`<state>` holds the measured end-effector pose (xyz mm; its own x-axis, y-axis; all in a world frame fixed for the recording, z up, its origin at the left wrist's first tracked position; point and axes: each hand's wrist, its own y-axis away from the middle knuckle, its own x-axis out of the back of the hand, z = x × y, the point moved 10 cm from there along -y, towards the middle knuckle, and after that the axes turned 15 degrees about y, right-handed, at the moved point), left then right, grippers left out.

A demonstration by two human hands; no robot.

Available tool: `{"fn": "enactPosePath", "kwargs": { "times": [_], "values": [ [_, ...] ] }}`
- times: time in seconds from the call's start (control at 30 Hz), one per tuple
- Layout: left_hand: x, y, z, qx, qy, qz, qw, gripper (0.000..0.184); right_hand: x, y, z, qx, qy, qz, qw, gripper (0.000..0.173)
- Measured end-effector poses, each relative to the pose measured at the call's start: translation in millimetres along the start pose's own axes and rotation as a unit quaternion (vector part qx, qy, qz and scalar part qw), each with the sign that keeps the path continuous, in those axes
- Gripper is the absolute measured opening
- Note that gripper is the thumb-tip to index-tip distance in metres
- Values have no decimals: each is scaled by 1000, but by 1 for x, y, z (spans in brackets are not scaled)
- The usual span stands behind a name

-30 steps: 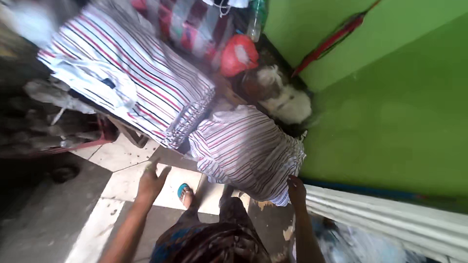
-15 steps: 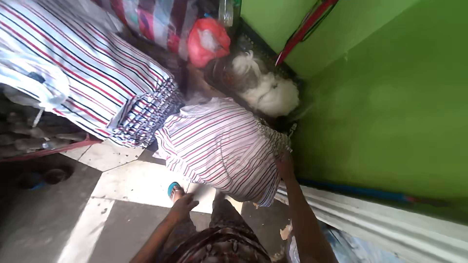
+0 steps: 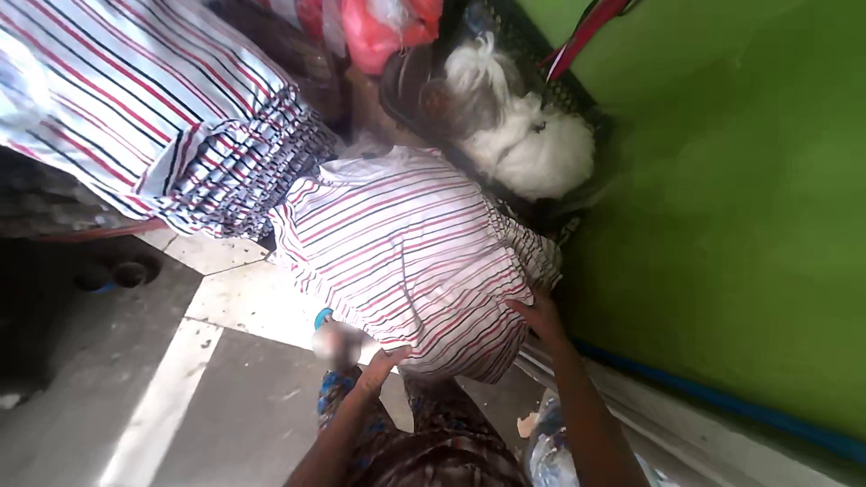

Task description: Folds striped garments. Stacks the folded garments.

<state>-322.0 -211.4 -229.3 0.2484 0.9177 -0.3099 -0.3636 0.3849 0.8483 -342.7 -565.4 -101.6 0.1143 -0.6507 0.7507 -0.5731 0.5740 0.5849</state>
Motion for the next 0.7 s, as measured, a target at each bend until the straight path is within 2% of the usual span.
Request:
{"fn": "enactPosePath", "kwargs": {
  "times": [0.13,0.27,0.33,0.43,0.5,0.53,0.6,0.67,0.7],
  "values": [
    [-11,18,-15,6,-43,-43,998,47,16,11,-5,19,-106,-3,994,51],
    [-24,44,-10,29,-77,-50,995,42,59,21,-30,67,-151,58,984,47],
    [-33,57,-8,51,-39,-42,997,40,77,19,-37,47,-103,84,990,44],
    [-43,65,-6,41,53,3,998,41,74,-1,-20,14,92,149,984,47],
    [-48,67,3,15,89,23,996,42,55,12,-39,82,175,153,969,44],
    [-50,70,6,9,101,26,994,44,34,32,-57,145,183,123,965,41],
    [-51,73,9,12,109,39,993,42,-26,85,-91,295,148,4,944,35],
    [-54,74,13,20,120,44,992,36,-85,130,-114,388,141,-138,900,46],
    [-56,74,14,21,136,42,990,32,-105,143,-119,407,153,-169,884,52]
  ]
}}
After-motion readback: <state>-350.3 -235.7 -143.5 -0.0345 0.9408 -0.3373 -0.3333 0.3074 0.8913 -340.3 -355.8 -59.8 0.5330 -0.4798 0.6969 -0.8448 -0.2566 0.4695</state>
